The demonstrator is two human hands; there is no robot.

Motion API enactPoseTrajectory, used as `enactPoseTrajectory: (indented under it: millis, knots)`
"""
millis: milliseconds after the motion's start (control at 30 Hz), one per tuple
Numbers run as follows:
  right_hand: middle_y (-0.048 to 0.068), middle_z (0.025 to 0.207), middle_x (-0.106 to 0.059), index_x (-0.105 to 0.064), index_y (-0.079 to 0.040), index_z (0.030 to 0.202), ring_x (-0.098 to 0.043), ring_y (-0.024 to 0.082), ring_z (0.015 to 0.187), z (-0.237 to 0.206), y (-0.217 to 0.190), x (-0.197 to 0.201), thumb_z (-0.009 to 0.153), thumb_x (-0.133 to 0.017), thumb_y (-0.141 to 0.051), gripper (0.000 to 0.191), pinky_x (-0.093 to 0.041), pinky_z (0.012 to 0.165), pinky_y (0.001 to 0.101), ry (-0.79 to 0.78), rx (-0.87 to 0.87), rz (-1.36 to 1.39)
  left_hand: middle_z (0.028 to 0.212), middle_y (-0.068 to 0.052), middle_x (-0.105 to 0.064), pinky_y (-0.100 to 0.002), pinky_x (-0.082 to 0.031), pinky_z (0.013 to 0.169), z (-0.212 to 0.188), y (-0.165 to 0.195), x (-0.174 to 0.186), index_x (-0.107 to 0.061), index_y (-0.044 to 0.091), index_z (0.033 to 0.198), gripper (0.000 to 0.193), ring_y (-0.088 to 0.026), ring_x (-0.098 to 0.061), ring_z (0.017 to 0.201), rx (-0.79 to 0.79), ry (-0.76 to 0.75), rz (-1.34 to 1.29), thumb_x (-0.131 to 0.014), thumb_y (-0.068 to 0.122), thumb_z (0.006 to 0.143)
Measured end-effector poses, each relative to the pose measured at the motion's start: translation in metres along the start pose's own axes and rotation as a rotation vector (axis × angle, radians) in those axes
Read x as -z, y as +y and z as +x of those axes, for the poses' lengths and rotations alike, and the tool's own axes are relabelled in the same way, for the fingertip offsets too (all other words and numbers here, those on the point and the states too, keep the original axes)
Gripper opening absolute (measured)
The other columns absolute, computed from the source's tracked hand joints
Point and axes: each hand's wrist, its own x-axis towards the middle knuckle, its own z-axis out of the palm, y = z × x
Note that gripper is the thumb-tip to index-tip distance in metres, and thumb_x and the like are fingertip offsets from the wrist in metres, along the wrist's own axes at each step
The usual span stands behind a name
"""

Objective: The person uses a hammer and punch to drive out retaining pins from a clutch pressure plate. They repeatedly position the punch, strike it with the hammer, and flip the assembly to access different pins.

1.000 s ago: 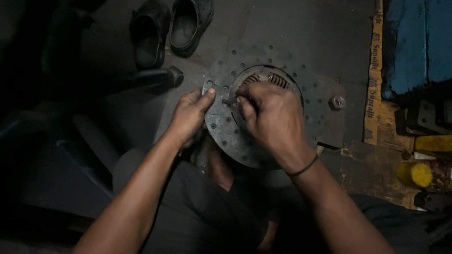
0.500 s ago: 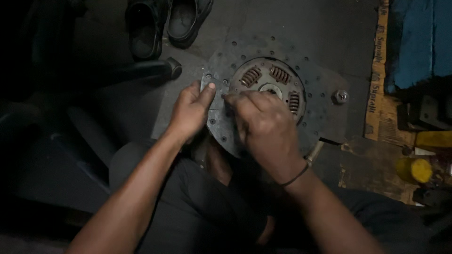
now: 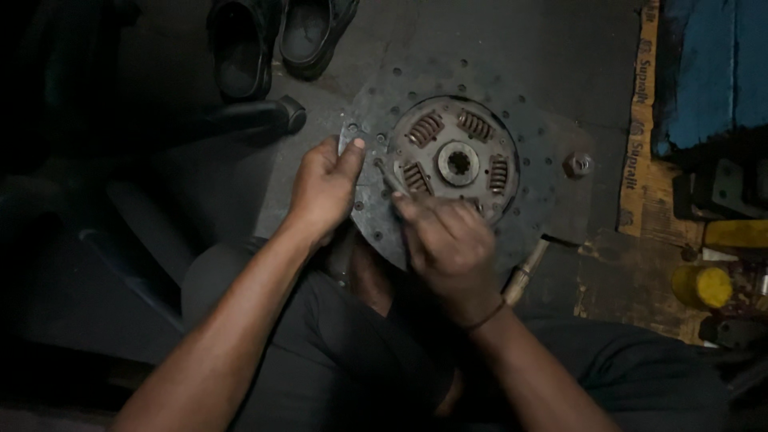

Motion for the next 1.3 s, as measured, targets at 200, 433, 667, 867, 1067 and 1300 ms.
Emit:
enactPoseTrajectory:
  millis: [200,433,667,867,1067,1300]
  knots:
    - [0.011,0.106,-0.074,-0.073,-0.004,0.114,-0.072,0.026,0.094,-0.004,-0.004,0.004,0.089,-0.075,-0.003,0.025,-0.056,0.082,0.0375,-0.034,-0.054,-0.01,0.081,-0.005,-0.07,-0.032,-0.052,0.07,-0.001,0.003,0.003,-0.068,0.001,0.107,0.031,-0.012,-0.063,0.075,-0.04,0.023,0.152,-0.056,0.03,0.103]
    - [0.012,0.097,-0.075,-0.072,-0.003,0.104,-0.074,0.026,0.087,0.016,0.0,0.007,0.096,-0.073,-0.004,0.008,-0.057,0.078,0.0378,-0.106,-0.324,0.069,0.082,-0.007,-0.071,-0.033,-0.053,0.072,-0.003,0.006,0.005,-0.068,0.001,0.103,0.034,-0.013,-0.065,0.076,-0.018,0.025,0.21,-0.057,0.033,0.103]
    - [0.01,0.099,-0.077,-0.068,-0.002,0.104,-0.074,0.018,0.095,0.04,0.04,0.01,0.088,-0.073,-0.008,0.018,-0.058,0.081,0.0364,-0.315,-0.695,0.213,0.085,-0.008,-0.074,-0.033,-0.053,0.072,-0.003,0.009,0.004,-0.068,0.0,0.105,0.035,-0.016,-0.069,0.078,-0.085,0.018,0.25,-0.057,0.033,0.103]
    - [0.006,0.098,-0.078,-0.073,-0.005,0.104,-0.074,0.016,0.092,0.053,0.053,0.007,0.093,-0.068,-0.01,0.013,-0.058,0.082,0.0348,-0.389,-0.726,0.305,0.069,-0.009,-0.067,-0.034,-0.048,0.04,-0.007,0.02,0.003,-0.064,0.001,0.104,0.032,-0.019,-0.061,0.048,0.113,-0.008,0.158,-0.054,0.031,0.102]
    - [0.007,0.089,-0.075,-0.07,-0.005,0.11,-0.066,0.012,0.071,0.051,0.069,0.011,0.098,-0.06,-0.013,0.017,-0.058,0.064,0.0294,-0.333,-1.102,0.586,0.069,-0.007,-0.067,-0.032,-0.047,0.038,-0.011,0.025,0.003,-0.065,0.001,0.104,0.031,-0.015,-0.061,0.047,0.078,-0.019,0.096,-0.055,0.03,0.103]
    - [0.007,0.088,-0.072,-0.066,-0.001,0.113,-0.066,0.011,0.072,0.047,0.062,0.014,0.102,-0.058,-0.012,0.017,-0.058,0.064,0.0264,-0.205,-1.047,0.734,0.088,-0.011,-0.076,-0.032,-0.057,0.059,-0.009,0.026,0.003,-0.066,0.001,0.115,0.034,-0.018,-0.072,0.067,0.087,-0.02,0.142,-0.064,0.028,0.094]
